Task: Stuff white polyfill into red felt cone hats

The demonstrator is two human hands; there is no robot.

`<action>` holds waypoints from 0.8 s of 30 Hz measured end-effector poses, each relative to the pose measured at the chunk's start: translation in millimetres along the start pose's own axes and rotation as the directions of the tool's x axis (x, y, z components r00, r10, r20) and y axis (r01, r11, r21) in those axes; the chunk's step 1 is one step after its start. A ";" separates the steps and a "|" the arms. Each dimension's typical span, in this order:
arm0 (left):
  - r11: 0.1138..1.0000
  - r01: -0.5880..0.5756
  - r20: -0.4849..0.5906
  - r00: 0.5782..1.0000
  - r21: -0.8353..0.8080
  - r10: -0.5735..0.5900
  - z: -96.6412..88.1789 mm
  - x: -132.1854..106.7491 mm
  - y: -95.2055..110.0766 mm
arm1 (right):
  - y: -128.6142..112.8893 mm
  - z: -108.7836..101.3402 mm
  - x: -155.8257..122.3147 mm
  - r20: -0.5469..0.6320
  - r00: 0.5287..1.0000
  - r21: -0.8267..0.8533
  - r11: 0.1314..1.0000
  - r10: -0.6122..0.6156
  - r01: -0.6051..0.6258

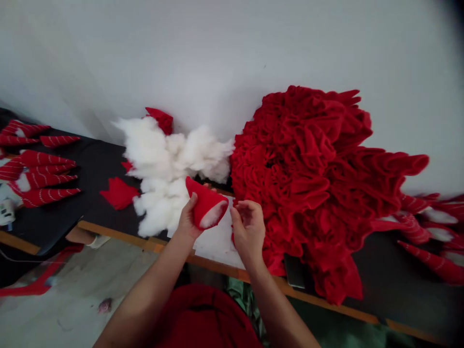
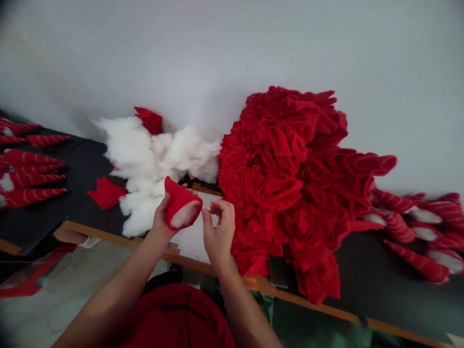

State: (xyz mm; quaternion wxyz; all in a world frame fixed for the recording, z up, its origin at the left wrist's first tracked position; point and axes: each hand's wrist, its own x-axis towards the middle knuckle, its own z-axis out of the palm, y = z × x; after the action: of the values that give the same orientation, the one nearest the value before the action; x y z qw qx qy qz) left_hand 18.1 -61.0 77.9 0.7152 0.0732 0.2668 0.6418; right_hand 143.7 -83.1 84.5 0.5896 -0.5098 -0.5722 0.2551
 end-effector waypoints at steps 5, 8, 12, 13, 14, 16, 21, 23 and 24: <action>0.992 0.060 -0.046 0.997 -0.108 -0.065 10.3 -9.7 -6.7 | -7.4 -1.6 -25.7 0.177 0.907 -0.246 0.875 -0.383 0.417; 0.988 0.110 0.008 0.994 -0.113 -0.110 15.2 -14.2 -14.3 | -6.8 -3.4 -30.3 0.193 0.904 -0.294 0.856 -0.383 0.425; 0.987 0.087 0.012 0.996 -0.134 -0.086 19.3 -18.3 -23.3 | -4.1 -14.8 -31.5 0.194 0.910 -0.333 0.847 -0.367 0.413; 0.985 0.093 0.009 0.996 -0.144 -0.093 20.3 -19.6 -25.0 | -3.3 -17.5 -32.4 0.208 0.904 -0.339 0.840 -0.373 0.424; 0.982 0.102 0.003 0.995 -0.159 -0.103 21.3 -21.0 -26.3 | -2.4 -19.7 -33.5 0.218 0.899 -0.343 0.833 -0.379 0.434; 0.974 0.114 -0.012 0.993 -0.197 -0.118 23.4 -22.8 -27.4 | 0.0 -21.9 -35.1 0.224 0.896 -0.347 0.828 -0.383 0.440; 0.970 0.068 -0.018 0.997 -0.234 -0.075 26.9 -25.9 -21.3 | -4.0 -22.4 -33.8 0.246 0.881 -0.293 0.835 -0.404 0.465; 0.976 0.030 -0.016 0.999 -0.217 -0.034 26.3 -29.5 -18.1 | -12.6 -23.5 -33.4 0.212 0.889 -0.288 0.843 -0.406 0.454; 0.977 0.012 -0.016 1.000 -0.213 -0.016 25.5 -31.1 -16.8 | -17.2 -23.7 -33.5 0.183 0.895 -0.294 0.847 -0.406 0.444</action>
State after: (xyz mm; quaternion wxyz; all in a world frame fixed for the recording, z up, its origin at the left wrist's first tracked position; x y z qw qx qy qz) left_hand 43.9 -87.5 100.9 0.7211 -0.0116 0.2035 0.6622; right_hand 153.8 -126.0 90.1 0.5049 -0.4458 -0.7376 0.0479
